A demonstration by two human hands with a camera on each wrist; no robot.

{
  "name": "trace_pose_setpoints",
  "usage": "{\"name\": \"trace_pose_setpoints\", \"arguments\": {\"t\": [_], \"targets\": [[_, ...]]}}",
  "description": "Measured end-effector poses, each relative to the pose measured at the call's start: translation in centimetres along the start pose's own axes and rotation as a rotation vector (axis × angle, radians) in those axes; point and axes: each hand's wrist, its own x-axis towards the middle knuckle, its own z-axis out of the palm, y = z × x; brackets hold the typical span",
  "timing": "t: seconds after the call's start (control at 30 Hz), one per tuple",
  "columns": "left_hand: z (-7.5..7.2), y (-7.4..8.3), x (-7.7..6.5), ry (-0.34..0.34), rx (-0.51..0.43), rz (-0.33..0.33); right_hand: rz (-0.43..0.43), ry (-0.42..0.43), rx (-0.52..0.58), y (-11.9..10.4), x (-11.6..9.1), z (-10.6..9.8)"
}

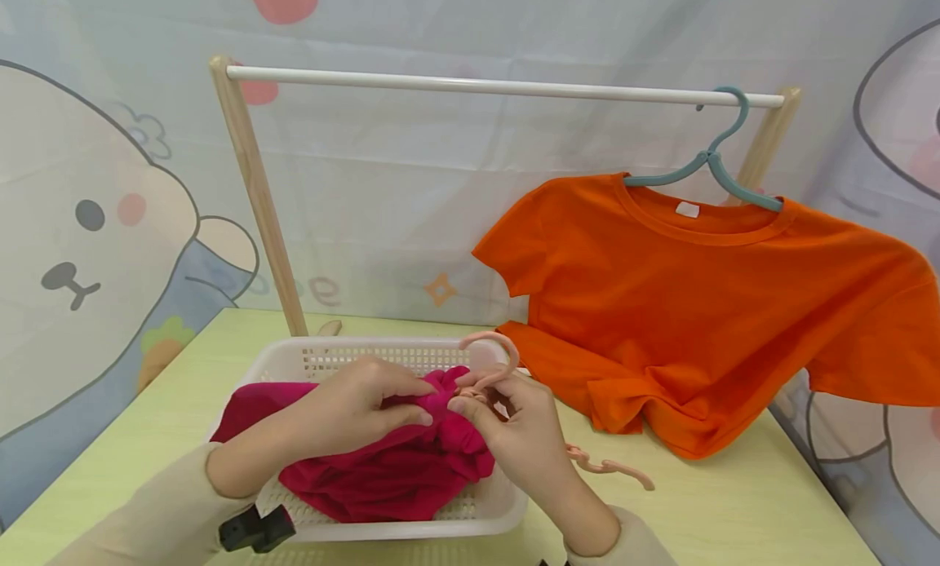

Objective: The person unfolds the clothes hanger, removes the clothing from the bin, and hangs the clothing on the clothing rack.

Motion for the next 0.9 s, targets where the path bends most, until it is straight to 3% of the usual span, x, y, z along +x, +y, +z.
{"name": "trace_pose_setpoints", "arguments": {"t": [0.33,0.5,0.77,0.9], "targets": [[0.4,0.3,0.6,0.038,-0.003,0.054,0.015,-0.003,-0.001,-0.1,0.1,0.1],[0.3,0.5,0.9,0.059,0.005,0.088,0.064,-0.028,0.019,-0.3,0.4,0.0],[-0.1,0.7,1.3,0.087,0.011,0.109,0.06,-0.054,0.035,-0.5,1.1,0.0],[-0.7,0.7,1.5,0.074,0.021,0.11,0.051,-0.025,0.006,-0.7,1.4,0.1]]}}
